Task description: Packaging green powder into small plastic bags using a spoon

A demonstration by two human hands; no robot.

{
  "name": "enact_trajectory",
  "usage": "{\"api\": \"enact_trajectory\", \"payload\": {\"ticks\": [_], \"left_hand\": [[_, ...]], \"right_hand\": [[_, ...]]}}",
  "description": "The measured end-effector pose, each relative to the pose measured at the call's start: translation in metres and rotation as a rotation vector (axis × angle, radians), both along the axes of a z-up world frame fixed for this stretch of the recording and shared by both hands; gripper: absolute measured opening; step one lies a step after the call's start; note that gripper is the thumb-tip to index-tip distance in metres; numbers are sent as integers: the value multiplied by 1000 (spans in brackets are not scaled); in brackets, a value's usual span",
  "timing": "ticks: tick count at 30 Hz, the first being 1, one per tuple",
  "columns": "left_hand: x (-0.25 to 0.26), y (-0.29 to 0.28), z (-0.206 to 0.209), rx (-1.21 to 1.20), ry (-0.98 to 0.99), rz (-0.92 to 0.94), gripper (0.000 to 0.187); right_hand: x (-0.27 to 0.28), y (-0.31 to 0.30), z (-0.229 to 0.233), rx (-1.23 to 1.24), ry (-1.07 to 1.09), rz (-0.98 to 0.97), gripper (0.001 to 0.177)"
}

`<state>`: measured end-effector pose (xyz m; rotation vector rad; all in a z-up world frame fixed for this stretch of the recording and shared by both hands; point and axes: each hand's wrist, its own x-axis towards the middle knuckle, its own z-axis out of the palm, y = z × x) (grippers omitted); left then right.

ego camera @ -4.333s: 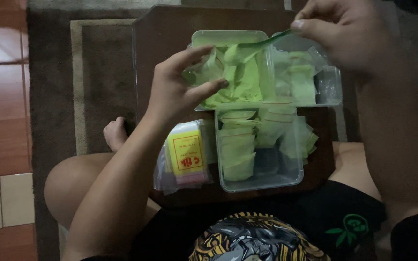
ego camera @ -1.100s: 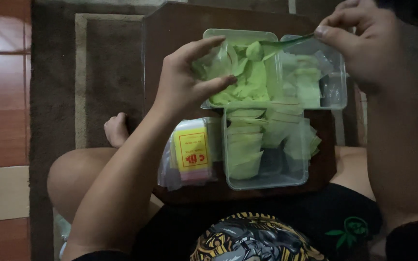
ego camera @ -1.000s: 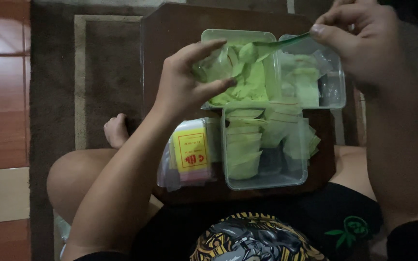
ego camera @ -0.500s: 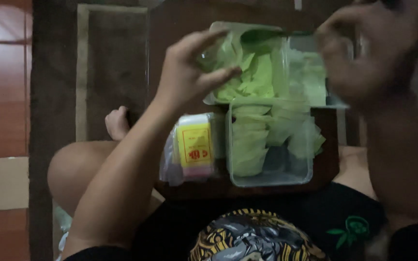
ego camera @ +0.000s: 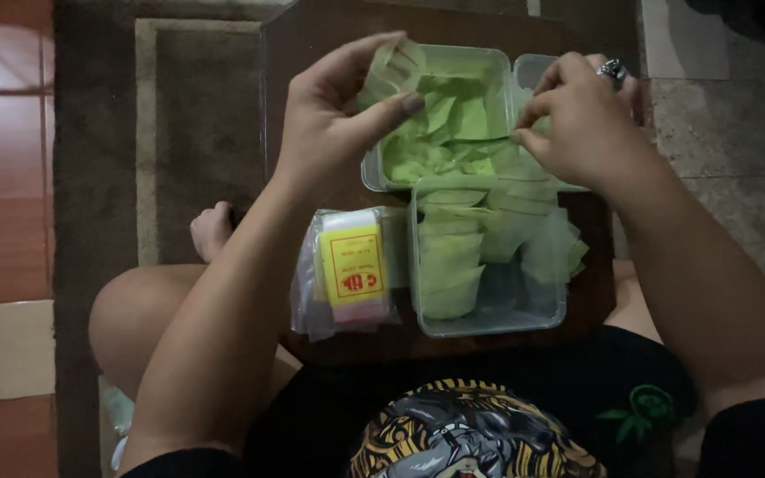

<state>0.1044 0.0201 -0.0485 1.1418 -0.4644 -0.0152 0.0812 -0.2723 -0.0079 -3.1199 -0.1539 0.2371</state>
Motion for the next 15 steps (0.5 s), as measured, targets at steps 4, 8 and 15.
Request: {"api": "enact_trajectory", "payload": {"ticks": [4,8,15], "left_hand": [[-9,3,8,89,-46,-48,42],[-8,7,10,89,-168,-59,29],[-18,5,22,189,-314,-107,31]], "right_hand": [[-6,-7,13,-112,26,-26,21],[-17,-1,38,-52,-27,-32,37],[-63,73,80,547,-43,151,54]]}}
